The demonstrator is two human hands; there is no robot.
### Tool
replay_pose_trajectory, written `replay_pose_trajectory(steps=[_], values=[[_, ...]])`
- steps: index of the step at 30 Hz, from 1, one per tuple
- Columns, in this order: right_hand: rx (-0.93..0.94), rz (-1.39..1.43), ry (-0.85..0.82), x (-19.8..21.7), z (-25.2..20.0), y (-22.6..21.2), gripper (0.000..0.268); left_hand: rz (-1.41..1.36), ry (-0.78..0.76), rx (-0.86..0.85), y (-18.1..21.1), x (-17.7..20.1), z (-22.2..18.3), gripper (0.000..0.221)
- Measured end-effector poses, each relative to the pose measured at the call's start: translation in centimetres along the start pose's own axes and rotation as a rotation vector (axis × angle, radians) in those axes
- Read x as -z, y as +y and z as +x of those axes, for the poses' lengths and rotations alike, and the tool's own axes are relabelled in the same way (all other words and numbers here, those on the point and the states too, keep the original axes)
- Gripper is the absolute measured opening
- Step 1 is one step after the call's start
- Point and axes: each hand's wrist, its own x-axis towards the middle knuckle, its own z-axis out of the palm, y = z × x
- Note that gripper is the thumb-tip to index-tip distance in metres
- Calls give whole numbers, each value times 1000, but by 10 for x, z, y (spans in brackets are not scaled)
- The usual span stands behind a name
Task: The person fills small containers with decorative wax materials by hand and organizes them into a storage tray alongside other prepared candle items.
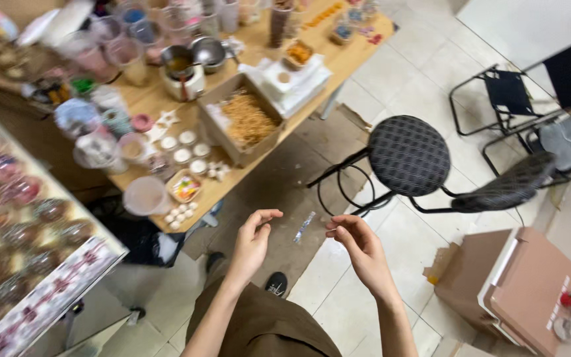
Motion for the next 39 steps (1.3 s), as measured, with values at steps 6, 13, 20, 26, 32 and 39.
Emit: replay_pose_trajectory(steps=[6, 13, 20, 26, 32, 39], values=[[-17, 27, 210, 61, 38, -3, 25, 5, -65, 60, 25, -54, 41, 28], [-43, 66, 237, 94, 133, 4, 28, -83, -98, 52, 8, -84, 122, 30], [-74, 130, 216, 124, 256, -23, 34, -146, -82, 229, 27, -80, 225, 25], [-70, 25, 206, 148, 358, -53, 38, -133, -65, 140, 45, -77, 305, 26], [-160, 65, 49, 195, 548, -23, 45, -204, 61, 209, 67, -76, 333, 23], [-415, 186, 368, 217, 803, 107, 30, -364, 301, 390, 32, -73, 358, 27]])
